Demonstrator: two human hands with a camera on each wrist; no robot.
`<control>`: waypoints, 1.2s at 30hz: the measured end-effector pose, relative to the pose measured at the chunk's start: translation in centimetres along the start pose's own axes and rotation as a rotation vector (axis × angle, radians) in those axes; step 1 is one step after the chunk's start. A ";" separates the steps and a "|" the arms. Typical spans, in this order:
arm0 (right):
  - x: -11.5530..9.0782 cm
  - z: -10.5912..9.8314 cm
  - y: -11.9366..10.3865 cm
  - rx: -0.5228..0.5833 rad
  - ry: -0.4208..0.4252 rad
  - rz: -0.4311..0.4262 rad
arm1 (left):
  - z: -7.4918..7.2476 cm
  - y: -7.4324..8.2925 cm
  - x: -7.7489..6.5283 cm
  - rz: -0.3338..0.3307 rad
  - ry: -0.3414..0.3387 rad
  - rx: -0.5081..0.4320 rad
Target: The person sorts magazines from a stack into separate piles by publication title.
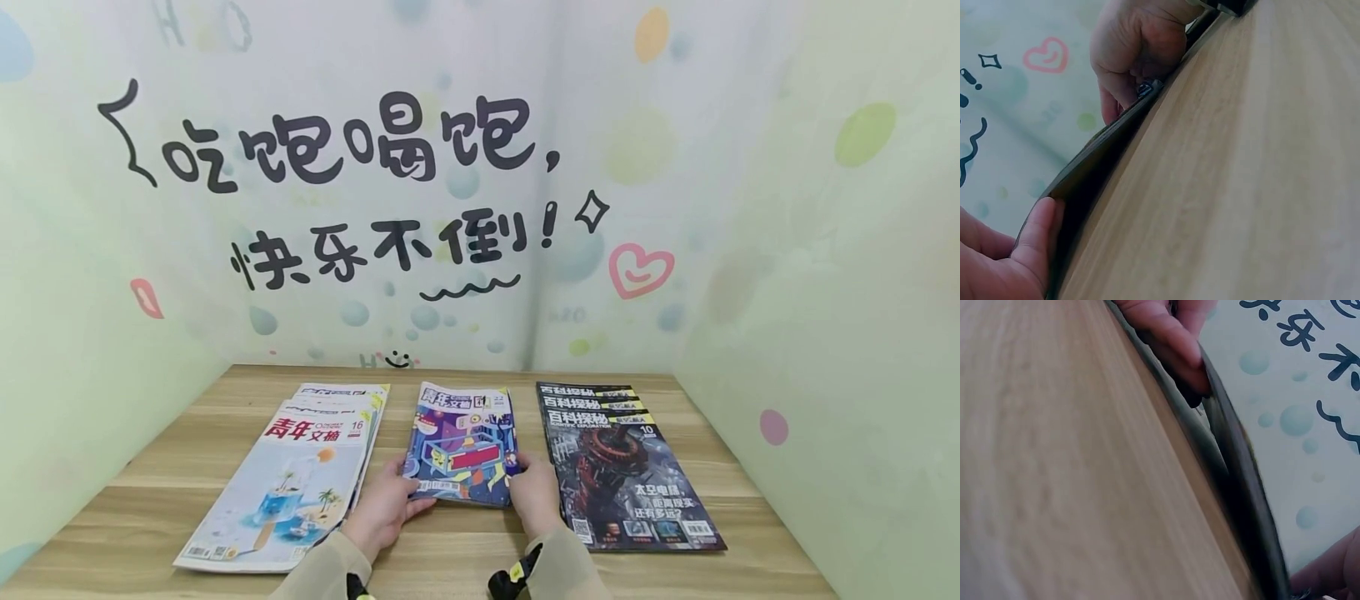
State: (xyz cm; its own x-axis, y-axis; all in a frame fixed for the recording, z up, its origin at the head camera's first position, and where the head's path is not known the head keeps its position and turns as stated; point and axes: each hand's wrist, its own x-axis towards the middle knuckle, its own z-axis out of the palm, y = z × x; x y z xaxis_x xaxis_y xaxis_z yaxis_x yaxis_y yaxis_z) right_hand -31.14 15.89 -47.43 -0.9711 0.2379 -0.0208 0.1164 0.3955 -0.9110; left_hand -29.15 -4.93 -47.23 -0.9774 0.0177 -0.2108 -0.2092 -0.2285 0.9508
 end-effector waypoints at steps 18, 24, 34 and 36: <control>0.4 -0.6 0.2 0.309 -0.052 0.130 | -0.3 0.4 -0.2 -0.062 0.020 -0.233; 0.3 -0.9 0.1 0.354 -0.089 0.175 | -0.5 0.5 -0.4 -0.067 0.015 -0.224; 0.2 -1.0 0.0 0.274 -0.150 0.146 | -0.8 0.5 0.0 -0.013 0.012 -0.052; 0.1 -1.0 -0.1 0.268 -0.150 0.140 | -0.8 0.6 0.0 0.011 0.008 -0.018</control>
State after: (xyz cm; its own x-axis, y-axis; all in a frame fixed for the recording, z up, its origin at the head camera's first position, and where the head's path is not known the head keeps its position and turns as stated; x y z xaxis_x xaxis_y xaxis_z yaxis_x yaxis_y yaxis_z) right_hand -31.07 16.80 -46.96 -0.9718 0.1321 -0.1952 0.2108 0.1158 -0.9707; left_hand -29.25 -5.85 -46.88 -0.9793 0.0077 -0.2022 -0.1979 -0.2465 0.9487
